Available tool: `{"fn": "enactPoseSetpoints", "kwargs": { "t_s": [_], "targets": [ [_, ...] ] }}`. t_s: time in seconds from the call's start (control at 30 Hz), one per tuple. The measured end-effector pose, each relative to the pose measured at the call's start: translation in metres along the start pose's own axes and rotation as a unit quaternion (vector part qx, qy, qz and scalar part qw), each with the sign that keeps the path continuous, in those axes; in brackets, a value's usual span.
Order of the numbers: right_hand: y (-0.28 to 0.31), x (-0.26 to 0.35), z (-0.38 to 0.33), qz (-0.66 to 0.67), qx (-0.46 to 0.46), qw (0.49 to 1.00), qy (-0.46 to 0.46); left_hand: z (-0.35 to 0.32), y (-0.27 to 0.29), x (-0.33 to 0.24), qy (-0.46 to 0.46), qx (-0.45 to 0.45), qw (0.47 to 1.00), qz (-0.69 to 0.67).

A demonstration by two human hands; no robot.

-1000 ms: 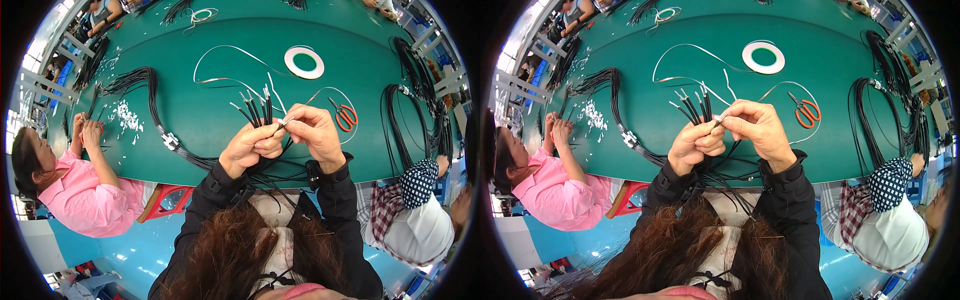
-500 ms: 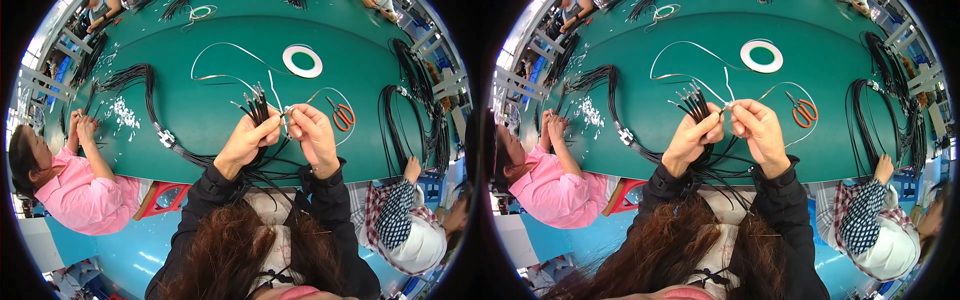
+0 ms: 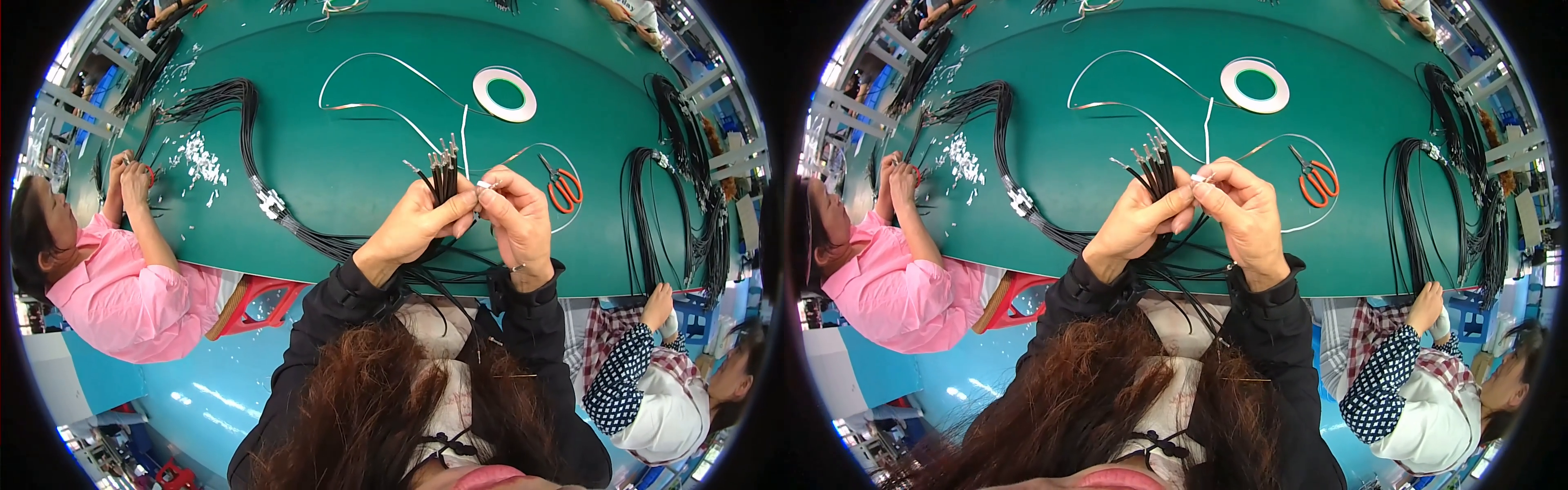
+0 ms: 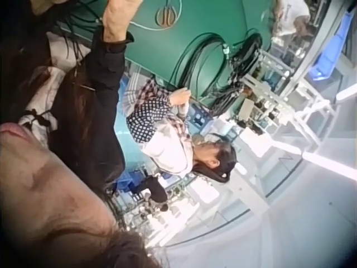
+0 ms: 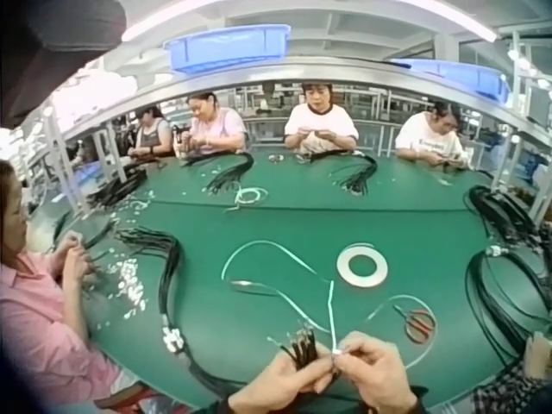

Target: The person wraps white tape around the ends of black wires by hand, handling the wires one at a time while holding the bundle. After taping each wire, the person tears the tape and repeats the process on the next wire.

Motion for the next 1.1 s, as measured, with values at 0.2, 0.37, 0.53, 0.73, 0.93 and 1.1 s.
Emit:
{"fn": "enactPoseSetpoints", "kwargs": {
  "t_s": [0.2, 0.37, 0.53, 0.73, 0.93, 1.1],
  "targets": [
    [0.014, 0.002, 0.003, 0.019, -0.056, 0.998, 0.026, 0.005, -0.003, 0.005, -0.028, -0.019, 0.999, -0.002],
    [0.028, 0.017, -0.004, 0.048, -0.146, 0.984, 0.088, 0.002, -0.004, 0.008, -0.113, -0.116, 0.986, 0.043],
    [0.028, 0.033, -0.021, 0.026, -0.150, 0.981, 0.120, -0.002, -0.005, -0.001, -0.100, -0.131, 0.986, -0.006],
    [-0.003, 0.039, -0.022, 0.007, -0.110, 0.990, 0.092, -0.010, -0.018, -0.010, -0.098, -0.103, 0.987, 0.074],
    [-0.027, 0.040, -0.009, -0.007, -0.083, 0.995, 0.057, -0.013, -0.027, -0.009, -0.115, -0.090, 0.981, 0.126],
    [-0.018, 0.026, 0.002, -0.064, -0.024, 0.997, 0.045, -0.016, -0.021, -0.007, -0.082, -0.055, 0.991, 0.089]
  ]
}}
Point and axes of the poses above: each hand's wrist, its own z-axis towards the middle knuckle, its own y-axis out of the back of the hand, x = y × z, the point moved 1 cm from there along z, towards the middle knuckle, and after that the axes turned 13 degrees about -y, right-handed, at the moved point
